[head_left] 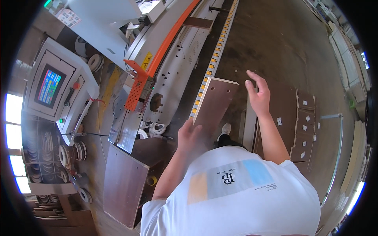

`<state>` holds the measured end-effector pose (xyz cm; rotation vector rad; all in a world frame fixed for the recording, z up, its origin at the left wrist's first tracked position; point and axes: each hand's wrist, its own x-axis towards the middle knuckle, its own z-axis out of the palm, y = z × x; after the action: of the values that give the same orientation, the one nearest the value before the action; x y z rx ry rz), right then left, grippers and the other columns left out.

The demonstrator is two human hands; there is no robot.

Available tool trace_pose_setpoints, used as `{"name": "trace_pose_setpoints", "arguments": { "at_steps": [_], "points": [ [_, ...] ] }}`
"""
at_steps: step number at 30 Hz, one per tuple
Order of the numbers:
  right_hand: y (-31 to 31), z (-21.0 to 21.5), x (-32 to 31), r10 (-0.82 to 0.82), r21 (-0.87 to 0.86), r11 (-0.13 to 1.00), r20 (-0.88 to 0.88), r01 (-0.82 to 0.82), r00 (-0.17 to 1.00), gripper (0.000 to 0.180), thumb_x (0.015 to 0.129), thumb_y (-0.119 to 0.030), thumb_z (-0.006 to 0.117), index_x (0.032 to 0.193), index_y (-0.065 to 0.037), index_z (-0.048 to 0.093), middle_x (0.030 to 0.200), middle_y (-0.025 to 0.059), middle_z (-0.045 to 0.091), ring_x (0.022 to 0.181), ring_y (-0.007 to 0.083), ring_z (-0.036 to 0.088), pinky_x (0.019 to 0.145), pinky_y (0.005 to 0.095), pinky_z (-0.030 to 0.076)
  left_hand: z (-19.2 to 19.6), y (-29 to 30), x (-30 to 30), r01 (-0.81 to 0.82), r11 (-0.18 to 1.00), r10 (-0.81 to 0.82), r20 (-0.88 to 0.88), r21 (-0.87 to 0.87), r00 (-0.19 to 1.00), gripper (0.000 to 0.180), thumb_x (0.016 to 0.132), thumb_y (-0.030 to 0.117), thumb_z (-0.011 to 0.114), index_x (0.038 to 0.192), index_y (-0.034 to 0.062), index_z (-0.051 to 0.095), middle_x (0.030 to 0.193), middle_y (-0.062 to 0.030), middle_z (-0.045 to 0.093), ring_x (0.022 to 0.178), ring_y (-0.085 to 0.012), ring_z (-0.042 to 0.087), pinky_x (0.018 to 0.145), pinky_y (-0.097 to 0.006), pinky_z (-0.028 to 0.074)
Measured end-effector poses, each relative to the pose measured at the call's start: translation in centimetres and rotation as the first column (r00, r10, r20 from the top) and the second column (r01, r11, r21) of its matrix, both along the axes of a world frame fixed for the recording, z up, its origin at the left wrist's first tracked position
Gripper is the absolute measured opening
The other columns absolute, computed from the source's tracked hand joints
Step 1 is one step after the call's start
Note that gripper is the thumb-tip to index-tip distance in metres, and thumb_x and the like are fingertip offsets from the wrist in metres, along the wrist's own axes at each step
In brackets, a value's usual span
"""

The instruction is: The person picks up wooden panels from a stack and feeds them into an industrial machine. They use a handheld scraper to clean the edges of the panels and interact with the machine using a touch screen.

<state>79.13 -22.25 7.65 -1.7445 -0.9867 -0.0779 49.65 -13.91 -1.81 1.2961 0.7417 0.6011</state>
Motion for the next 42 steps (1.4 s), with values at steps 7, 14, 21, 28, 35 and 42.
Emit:
{"name": "trace_pose_setpoints", "arguments": {
  "at_steps": [7, 14, 21, 28, 35, 42],
  "points": [
    [4.9, 1.5, -4.7, 0.418, -0.198, 0.907, 0.299, -0.372, 0.858, 0.048, 0.080, -0.023, 0.080, 0.125, -0.011, 0.067, 0.120, 0.0074, 0.071, 0.112, 0.0265, 0.065, 0.098, 0.0377, 0.049, -1.1, 0.4, -2.0, 0.013, 0.983, 0.009, -0.122, 0.182, 0.992, 0.034, 0.095, 0.005, 0.068, 0.128, 0.0000, 0.060, 0.106, 0.0013, 0.065, 0.096, -0.0055, 0.057, 0.086, -0.022, 0.047],
    [3.3, -7.9, 0.9, 0.368, -0.491, 0.850, 0.300, -0.188, 0.880, 0.038, 0.089, -0.030, 0.070, 0.120, -0.008, 0.069, 0.130, 0.0076, 0.067, 0.120, 0.0303, 0.060, 0.103, 0.0400, 0.046, -6.3, 1.3, -3.7, -0.395, 0.909, 0.391, -0.052, -0.132, 0.919, 0.029, 0.099, 0.013, 0.064, 0.124, -0.0010, 0.060, 0.102, -0.0019, 0.066, 0.090, -0.0088, 0.060, 0.082, -0.025, 0.049],
    [-3.7, -16.2, 1.3, 0.358, -0.646, 0.666, -0.161, -0.372, 0.920, 0.031, 0.095, -0.032, 0.063, 0.112, -0.007, 0.072, 0.116, 0.0146, 0.071, 0.110, 0.0333, 0.065, 0.094, 0.0395, 0.051, -12.9, 7.5, -8.4, -0.806, 0.548, 0.741, -0.315, -0.224, 0.592, 0.054, 0.098, 0.019, 0.059, 0.146, 0.0007, 0.040, 0.131, -0.0155, 0.059, 0.114, -0.0234, 0.058, 0.097, -0.034, 0.046],
    [-10.2, -20.1, 0.7, 0.197, -0.849, 0.421, -0.259, -0.320, 0.946, 0.040, 0.091, -0.043, 0.066, 0.092, -0.004, 0.073, 0.082, 0.0201, 0.069, 0.076, 0.0360, 0.067, 0.069, 0.0424, 0.052, -11.9, 12.8, -8.7, -0.877, 0.407, 0.898, -0.065, -0.256, 0.436, 0.071, 0.097, 0.001, 0.056, 0.159, 0.0115, 0.024, 0.140, -0.0136, 0.053, 0.117, -0.0242, 0.057, 0.100, -0.035, 0.046],
    [-20.3, -24.1, 2.5, -0.063, -0.821, 0.309, -0.522, -0.481, 0.851, 0.046, 0.091, -0.044, 0.066, 0.092, 0.002, 0.073, 0.081, 0.0201, 0.070, 0.074, 0.0285, 0.067, 0.071, 0.0424, 0.052, -14.4, 16.1, -6.6, -0.867, 0.421, 0.905, 0.068, -0.267, 0.419, 0.072, 0.097, -0.003, 0.056, 0.160, 0.0191, 0.029, 0.145, -0.0088, 0.052, 0.114, -0.0228, 0.061, 0.092, -0.037, 0.053],
    [-31.6, -27.8, -0.3, -0.374, -0.749, 0.528, -0.628, -0.400, 0.683, 0.037, 0.096, -0.032, 0.061, 0.098, 0.003, 0.073, 0.092, 0.0202, 0.073, 0.086, 0.0305, 0.069, 0.080, 0.0425, 0.052, -12.5, 20.0, 3.2, -0.844, 0.466, 0.884, 0.096, -0.264, 0.458, 0.076, 0.087, -0.012, 0.056, 0.156, 0.0107, 0.035, 0.141, -0.0073, 0.055, 0.108, -0.0213, 0.058, 0.091, -0.033, 0.049]
  ]
}}
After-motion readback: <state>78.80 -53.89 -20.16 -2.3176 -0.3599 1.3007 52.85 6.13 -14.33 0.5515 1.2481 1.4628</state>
